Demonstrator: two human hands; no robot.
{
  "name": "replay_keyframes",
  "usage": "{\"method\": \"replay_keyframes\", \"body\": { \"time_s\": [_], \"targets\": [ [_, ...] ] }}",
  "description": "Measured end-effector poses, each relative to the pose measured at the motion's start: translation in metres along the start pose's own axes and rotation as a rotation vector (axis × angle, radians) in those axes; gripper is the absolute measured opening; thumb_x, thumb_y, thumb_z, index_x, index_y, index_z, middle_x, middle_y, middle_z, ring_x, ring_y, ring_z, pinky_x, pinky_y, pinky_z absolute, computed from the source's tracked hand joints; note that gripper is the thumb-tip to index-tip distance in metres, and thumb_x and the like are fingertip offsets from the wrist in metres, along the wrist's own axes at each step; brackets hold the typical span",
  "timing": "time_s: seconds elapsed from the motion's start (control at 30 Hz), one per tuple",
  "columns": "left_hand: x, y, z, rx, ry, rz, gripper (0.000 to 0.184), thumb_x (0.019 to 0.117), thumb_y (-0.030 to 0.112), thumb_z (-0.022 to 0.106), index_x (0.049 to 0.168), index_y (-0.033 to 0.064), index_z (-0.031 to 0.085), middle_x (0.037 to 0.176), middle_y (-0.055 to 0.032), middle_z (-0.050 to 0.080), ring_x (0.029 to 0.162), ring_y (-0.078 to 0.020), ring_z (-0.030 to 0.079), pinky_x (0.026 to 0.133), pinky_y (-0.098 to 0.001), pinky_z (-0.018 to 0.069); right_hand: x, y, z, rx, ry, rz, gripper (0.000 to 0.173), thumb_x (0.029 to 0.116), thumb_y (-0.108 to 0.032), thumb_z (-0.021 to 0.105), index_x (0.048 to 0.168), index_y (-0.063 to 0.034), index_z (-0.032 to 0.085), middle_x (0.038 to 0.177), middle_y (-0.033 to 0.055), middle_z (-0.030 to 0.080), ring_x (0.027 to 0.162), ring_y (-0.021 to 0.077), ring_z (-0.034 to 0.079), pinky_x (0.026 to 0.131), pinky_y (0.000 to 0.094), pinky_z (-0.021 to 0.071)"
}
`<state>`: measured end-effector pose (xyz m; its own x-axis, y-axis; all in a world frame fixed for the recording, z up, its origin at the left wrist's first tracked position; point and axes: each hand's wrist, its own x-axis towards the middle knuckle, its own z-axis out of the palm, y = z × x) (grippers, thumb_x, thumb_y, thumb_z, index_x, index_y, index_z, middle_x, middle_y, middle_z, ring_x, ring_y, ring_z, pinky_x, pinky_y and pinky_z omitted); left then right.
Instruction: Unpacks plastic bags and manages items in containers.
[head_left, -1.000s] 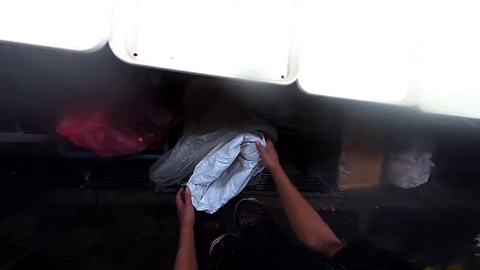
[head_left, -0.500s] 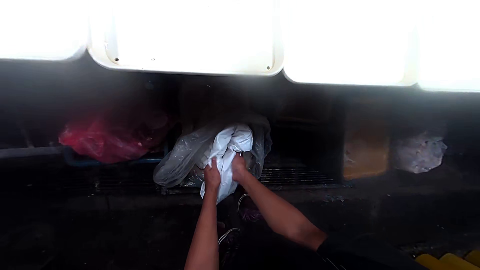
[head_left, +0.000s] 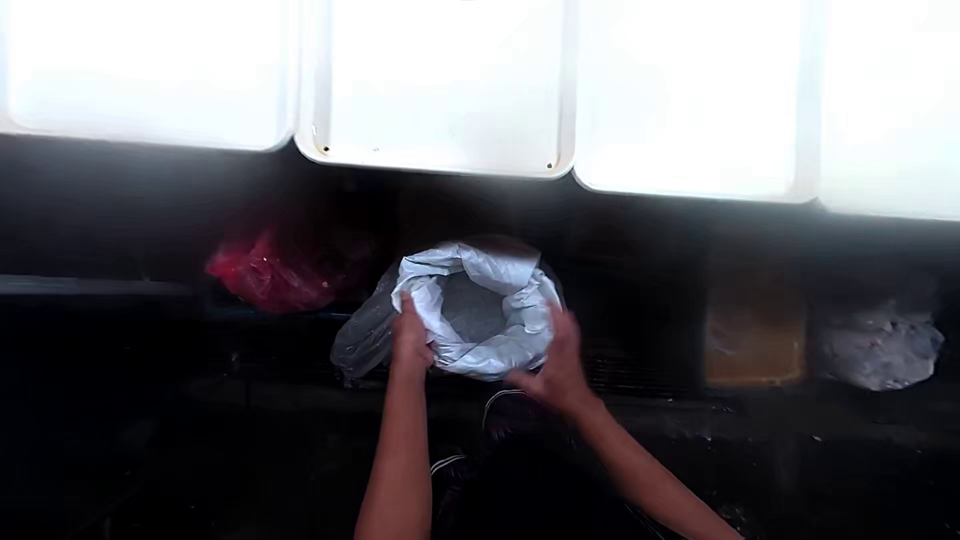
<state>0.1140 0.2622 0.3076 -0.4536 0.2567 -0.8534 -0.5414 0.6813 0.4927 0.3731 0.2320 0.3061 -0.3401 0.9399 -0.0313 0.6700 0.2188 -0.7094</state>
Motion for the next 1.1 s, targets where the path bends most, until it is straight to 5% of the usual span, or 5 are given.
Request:
{"method": "replay_keyframes", "body": {
  "time_s": [0.37, 0.47, 0.6, 0.93, 1.1],
  "targets": [
    [-0.059, -0.098, -0.085, -0.291, -0.130, 0.164, 0.053, 0.1120, 0.041, 0.035, 0.151, 0.0045, 0.041, 0.144, -0.0155, 0.057, 0.130, -0.0236, 0.058, 0.107, -0.0435, 0.0504, 0.011, -0.020, 0.165, 0.150, -0.594, -0.311, 0.064, 0.0827, -0.032, 0.079, 0.138, -0.0063, 0.059, 0.140, 0.0144, 0.061, 0.132, 0.0330, 0.056, 0.112, 0.0536, 0.0440],
    [-0.084, -0.153, -0.138, -0.038, 0.051, 0.312, 0.062, 0.1099, 0.039, 0.041, 0.159, 0.0033, 0.027, 0.162, -0.0199, 0.035, 0.147, -0.0316, 0.039, 0.117, -0.0509, 0.0374, 0.014, -0.031, 0.160, 0.201, -0.706, 0.103, 0.051, 0.0946, -0.039, 0.068, 0.130, -0.0021, 0.065, 0.130, 0.0191, 0.067, 0.126, 0.0343, 0.061, 0.110, 0.0560, 0.0451],
    [-0.118, -0.266, -0.220, 0.178, 0.082, 0.201, 0.053, 0.1098, 0.033, 0.045, 0.149, -0.0024, 0.041, 0.139, -0.0266, 0.054, 0.120, -0.0307, 0.057, 0.095, -0.0483, 0.0502, 0.024, -0.044, 0.126, 0.529, -0.316, 0.682, 0.064, 0.0938, -0.060, 0.065, 0.122, -0.0028, 0.068, 0.120, 0.0196, 0.070, 0.116, 0.0322, 0.066, 0.103, 0.0572, 0.0504],
    [-0.120, -0.318, -0.235, 0.038, -0.237, 0.335, 0.072, 0.1084, 0.031, 0.048, 0.163, 0.0139, 0.004, 0.158, -0.0267, 0.035, 0.133, -0.0387, 0.052, 0.099, -0.0572, 0.0522, -0.091, -0.250, -0.020, 0.631, 0.047, -0.119, 0.029, 0.0888, -0.018, 0.077, 0.106, 0.0047, 0.073, 0.102, 0.0162, 0.075, 0.100, 0.0210, 0.072, 0.094, 0.0423, 0.0570],
    [-0.166, -0.296, -0.232, -0.212, 0.024, 0.686, 0.064, 0.1098, 0.041, 0.037, 0.150, -0.0082, 0.029, 0.140, -0.0252, 0.048, 0.123, -0.0236, 0.053, 0.103, -0.0454, 0.0495, -0.137, -0.312, -0.071, 0.957, 0.272, -0.312, 0.024, 0.0864, -0.001, 0.076, 0.108, 0.0100, 0.071, 0.100, 0.0170, 0.075, 0.098, 0.0171, 0.072, 0.093, 0.0355, 0.0582]
  ]
}}
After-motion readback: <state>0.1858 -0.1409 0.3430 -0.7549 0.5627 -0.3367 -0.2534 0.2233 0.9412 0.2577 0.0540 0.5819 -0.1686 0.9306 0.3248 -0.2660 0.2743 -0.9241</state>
